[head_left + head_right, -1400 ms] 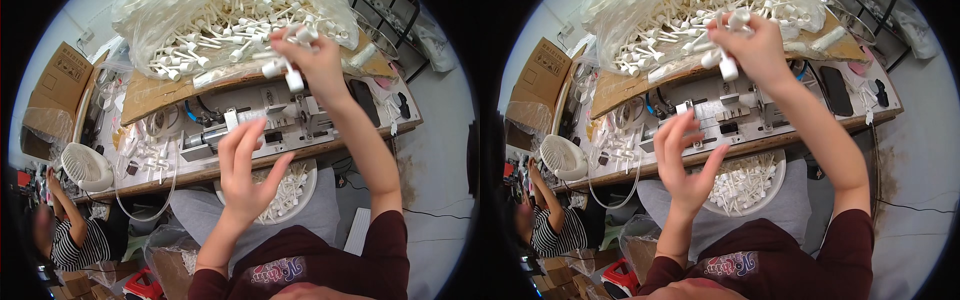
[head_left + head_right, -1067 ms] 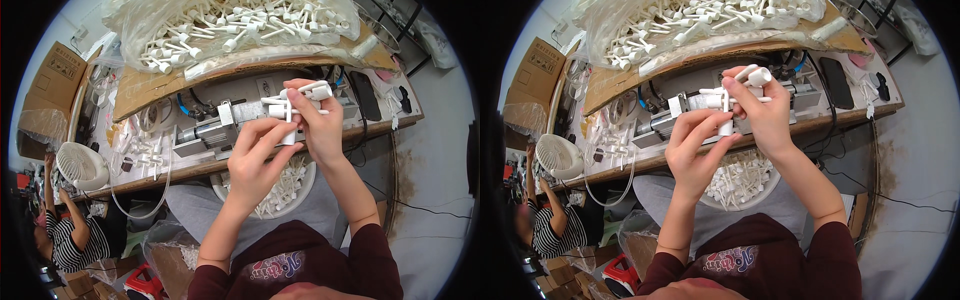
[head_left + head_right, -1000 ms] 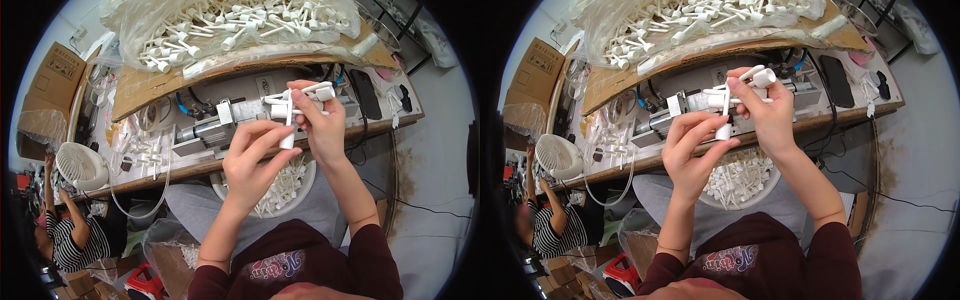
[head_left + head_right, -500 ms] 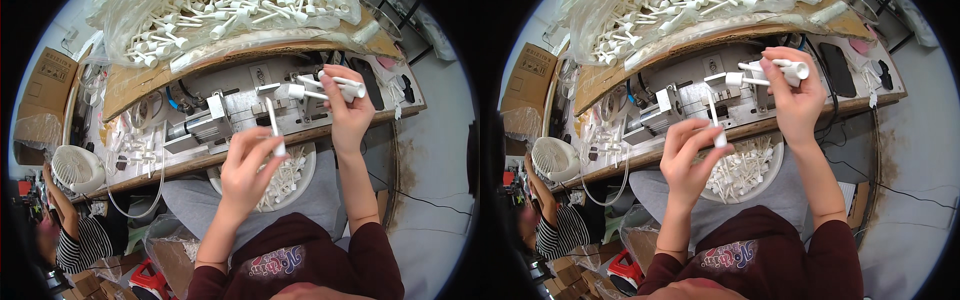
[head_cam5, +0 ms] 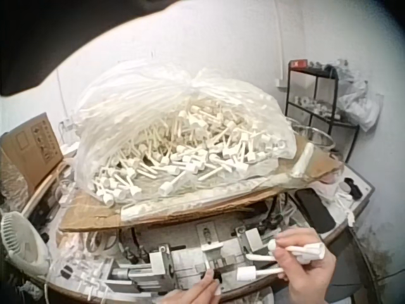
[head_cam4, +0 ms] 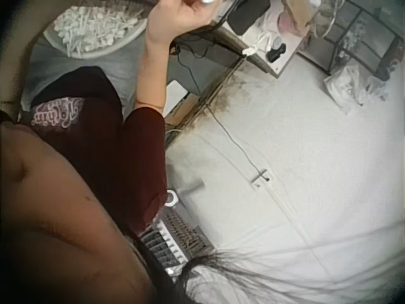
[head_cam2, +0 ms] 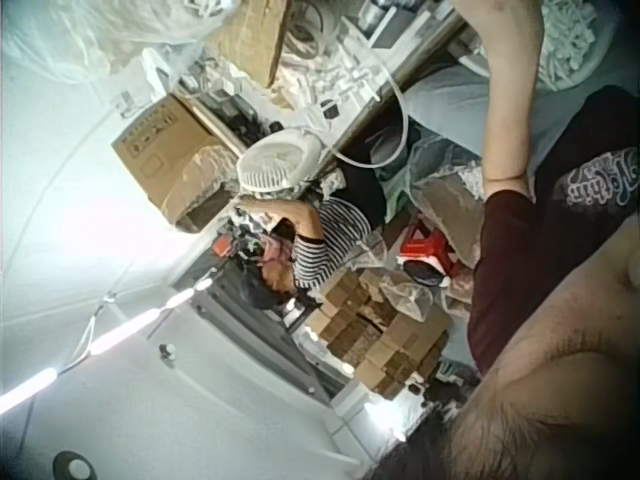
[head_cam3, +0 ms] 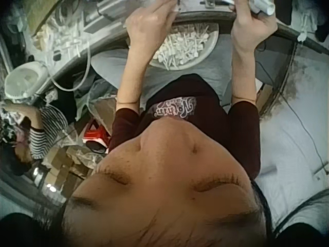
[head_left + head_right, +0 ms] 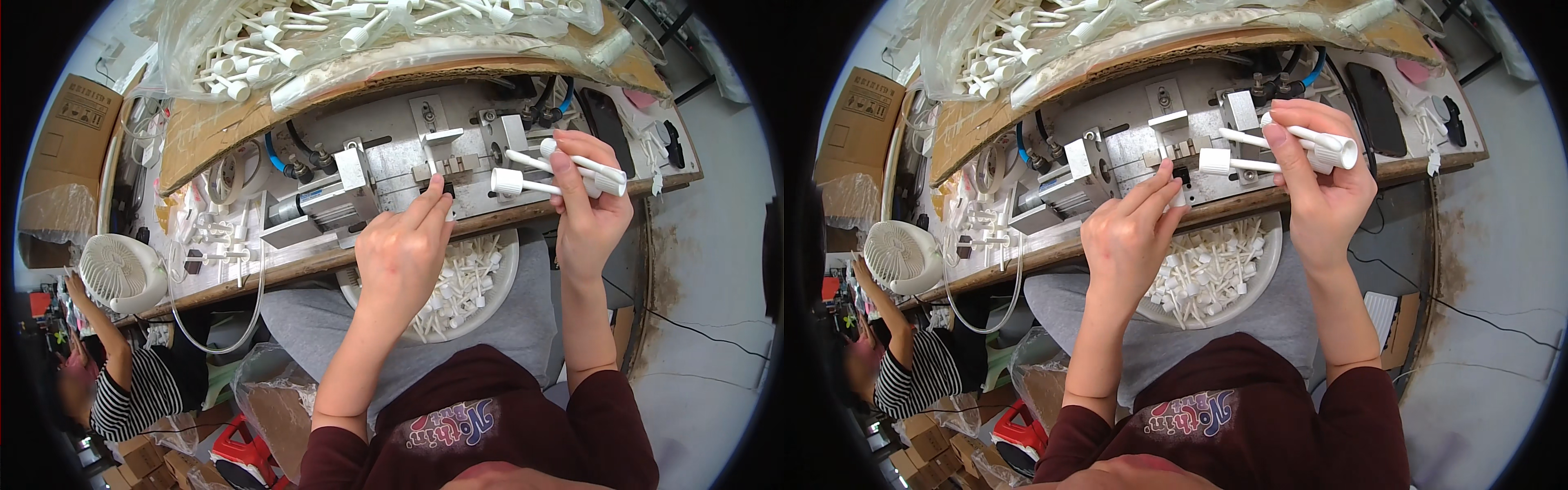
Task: Manually assembling or pressing white plastic components using a pneumatic machine in a factory workshop.
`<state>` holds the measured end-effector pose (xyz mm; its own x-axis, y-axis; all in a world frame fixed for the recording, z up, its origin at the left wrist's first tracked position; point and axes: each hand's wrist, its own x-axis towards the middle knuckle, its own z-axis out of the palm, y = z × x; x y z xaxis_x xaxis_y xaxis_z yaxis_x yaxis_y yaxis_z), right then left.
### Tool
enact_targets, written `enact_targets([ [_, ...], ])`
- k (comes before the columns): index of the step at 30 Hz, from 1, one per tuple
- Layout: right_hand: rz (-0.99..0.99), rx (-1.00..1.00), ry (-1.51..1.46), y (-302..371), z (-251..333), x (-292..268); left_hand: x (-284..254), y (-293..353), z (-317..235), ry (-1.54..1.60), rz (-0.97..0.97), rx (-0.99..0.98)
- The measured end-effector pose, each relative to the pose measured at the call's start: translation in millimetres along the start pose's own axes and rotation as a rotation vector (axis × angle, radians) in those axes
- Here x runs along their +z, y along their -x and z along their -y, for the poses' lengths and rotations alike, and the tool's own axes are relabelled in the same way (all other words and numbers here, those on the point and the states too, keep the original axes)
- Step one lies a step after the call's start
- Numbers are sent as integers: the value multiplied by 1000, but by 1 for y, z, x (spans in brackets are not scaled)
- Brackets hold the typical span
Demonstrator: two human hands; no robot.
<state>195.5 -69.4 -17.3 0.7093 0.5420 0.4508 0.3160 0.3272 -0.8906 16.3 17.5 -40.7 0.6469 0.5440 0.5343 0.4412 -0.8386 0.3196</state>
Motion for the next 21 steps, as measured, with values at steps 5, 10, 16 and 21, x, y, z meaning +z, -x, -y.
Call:
enact_targets([
  [5,34,51,-80,6,2,-1,0,1,3,24,1,-6],
  [10,102,102,-118,15,5,2,-16,0,-7,621,122,-303],
  [16,247,193,-176,29,2,9,-36,7,-9,1562,321,-597],
  [21,105,316,-210,11,3,4,-42,16,-11,1084,38,-335],
])
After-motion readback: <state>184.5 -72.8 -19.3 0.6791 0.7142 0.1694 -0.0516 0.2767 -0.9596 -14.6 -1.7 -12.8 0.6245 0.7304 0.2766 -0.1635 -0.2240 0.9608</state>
